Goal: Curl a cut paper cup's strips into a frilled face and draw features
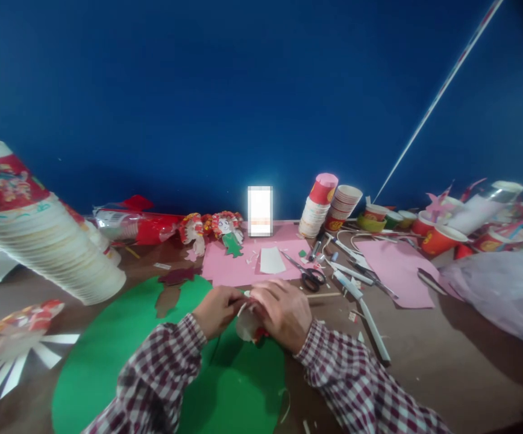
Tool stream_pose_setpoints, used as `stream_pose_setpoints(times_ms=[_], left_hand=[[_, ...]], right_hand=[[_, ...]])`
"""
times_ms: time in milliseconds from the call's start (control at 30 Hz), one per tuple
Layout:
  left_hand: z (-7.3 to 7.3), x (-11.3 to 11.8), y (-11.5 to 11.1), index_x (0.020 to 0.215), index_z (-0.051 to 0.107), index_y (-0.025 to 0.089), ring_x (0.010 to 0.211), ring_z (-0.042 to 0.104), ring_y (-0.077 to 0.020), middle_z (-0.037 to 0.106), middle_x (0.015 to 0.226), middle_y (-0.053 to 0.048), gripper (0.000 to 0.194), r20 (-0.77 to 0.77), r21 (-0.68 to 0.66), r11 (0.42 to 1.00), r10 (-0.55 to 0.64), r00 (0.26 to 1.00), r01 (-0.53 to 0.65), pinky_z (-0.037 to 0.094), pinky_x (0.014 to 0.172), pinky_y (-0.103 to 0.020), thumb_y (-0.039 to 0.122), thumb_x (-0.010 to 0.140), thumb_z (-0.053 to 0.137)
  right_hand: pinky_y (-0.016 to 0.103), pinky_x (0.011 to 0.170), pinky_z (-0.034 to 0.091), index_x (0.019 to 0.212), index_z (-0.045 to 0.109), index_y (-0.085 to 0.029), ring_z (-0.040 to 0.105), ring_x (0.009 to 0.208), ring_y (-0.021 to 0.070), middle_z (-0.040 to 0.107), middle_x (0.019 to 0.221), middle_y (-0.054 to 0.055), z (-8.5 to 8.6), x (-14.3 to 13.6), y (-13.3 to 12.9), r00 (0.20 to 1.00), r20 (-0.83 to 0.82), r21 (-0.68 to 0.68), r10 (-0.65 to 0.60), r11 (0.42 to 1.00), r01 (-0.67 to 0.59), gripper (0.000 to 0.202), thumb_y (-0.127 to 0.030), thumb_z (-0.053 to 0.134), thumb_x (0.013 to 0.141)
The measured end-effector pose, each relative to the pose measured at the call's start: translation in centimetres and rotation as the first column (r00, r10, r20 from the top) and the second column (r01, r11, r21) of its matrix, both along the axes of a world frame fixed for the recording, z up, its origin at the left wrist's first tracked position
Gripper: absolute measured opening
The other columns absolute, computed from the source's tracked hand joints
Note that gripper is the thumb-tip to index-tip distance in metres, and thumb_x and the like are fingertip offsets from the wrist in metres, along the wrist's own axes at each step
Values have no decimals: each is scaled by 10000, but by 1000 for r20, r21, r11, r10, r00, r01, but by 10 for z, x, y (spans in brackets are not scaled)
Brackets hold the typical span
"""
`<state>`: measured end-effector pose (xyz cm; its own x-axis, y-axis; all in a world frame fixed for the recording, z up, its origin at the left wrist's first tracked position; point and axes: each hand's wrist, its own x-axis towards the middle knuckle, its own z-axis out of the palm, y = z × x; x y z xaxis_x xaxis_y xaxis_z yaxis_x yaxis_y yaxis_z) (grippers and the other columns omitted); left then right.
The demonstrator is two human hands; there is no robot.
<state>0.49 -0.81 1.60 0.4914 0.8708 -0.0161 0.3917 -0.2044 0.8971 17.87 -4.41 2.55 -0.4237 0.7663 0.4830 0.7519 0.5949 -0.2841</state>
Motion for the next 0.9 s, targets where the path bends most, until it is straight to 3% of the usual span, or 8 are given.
stream_pose_setpoints(times_ms=[67,167,300,400,500,600,900], left_hand=[[2,-3,4,562,658,128,555,516,-153,610,537,-19,225,114,-67,996,59,992,-51,392,549,-223,328,643,595],[2,-8,10,566,658,110,583,543,-167,638,568,-54,221,274,-190,976,154,949,-104,425,610,-263,329,554,683],[-4,-12,15,720,685,88,563,558,-143,671,637,-76,328,325,-391,906,300,897,-162,427,579,-248,354,529,714],[-7,-11,14,795,679,71,571,571,-139,683,690,-90,397,337,-464,872,338,879,-157,435,579,-247,377,544,706],[-6,-8,10,821,678,73,672,598,-168,691,770,-92,398,321,-433,892,284,904,-127,451,668,-275,371,558,697],[-3,-5,7,827,680,84,731,605,-187,694,803,-85,365,246,-369,922,215,945,-113,452,722,-292,354,582,675],[-7,-1,4,787,685,81,614,585,-155,689,702,-72,272,11,-113,986,125,992,-123,428,549,-220,297,648,595]], right_hand=[[332,864,360,964,556,-203,498,971,190,600,1003,61,1,1,-2,993,-108,123,46,992,-33,171,-213,457,824],[308,807,406,878,555,-192,530,867,164,610,877,49,-1,1,-4,954,-287,161,84,986,-38,113,-173,483,794],[268,664,435,783,532,-171,530,687,141,567,717,35,-5,1,0,869,-477,-48,-129,991,121,82,-219,469,805],[228,576,430,792,514,-163,517,602,116,546,681,13,-6,0,6,784,-570,-257,-248,959,116,134,-295,497,800],[214,566,442,871,509,-160,550,651,125,572,767,26,-8,-1,11,712,-662,-378,-233,925,-48,206,-349,518,787],[221,594,448,879,529,-161,561,677,133,583,769,29,-12,0,15,659,-726,-399,-200,902,-166,204,-347,468,821],[223,611,435,836,553,-156,547,674,135,581,721,17,-20,1,17,627,-752,-390,-203,904,-175,205,-341,466,826]])
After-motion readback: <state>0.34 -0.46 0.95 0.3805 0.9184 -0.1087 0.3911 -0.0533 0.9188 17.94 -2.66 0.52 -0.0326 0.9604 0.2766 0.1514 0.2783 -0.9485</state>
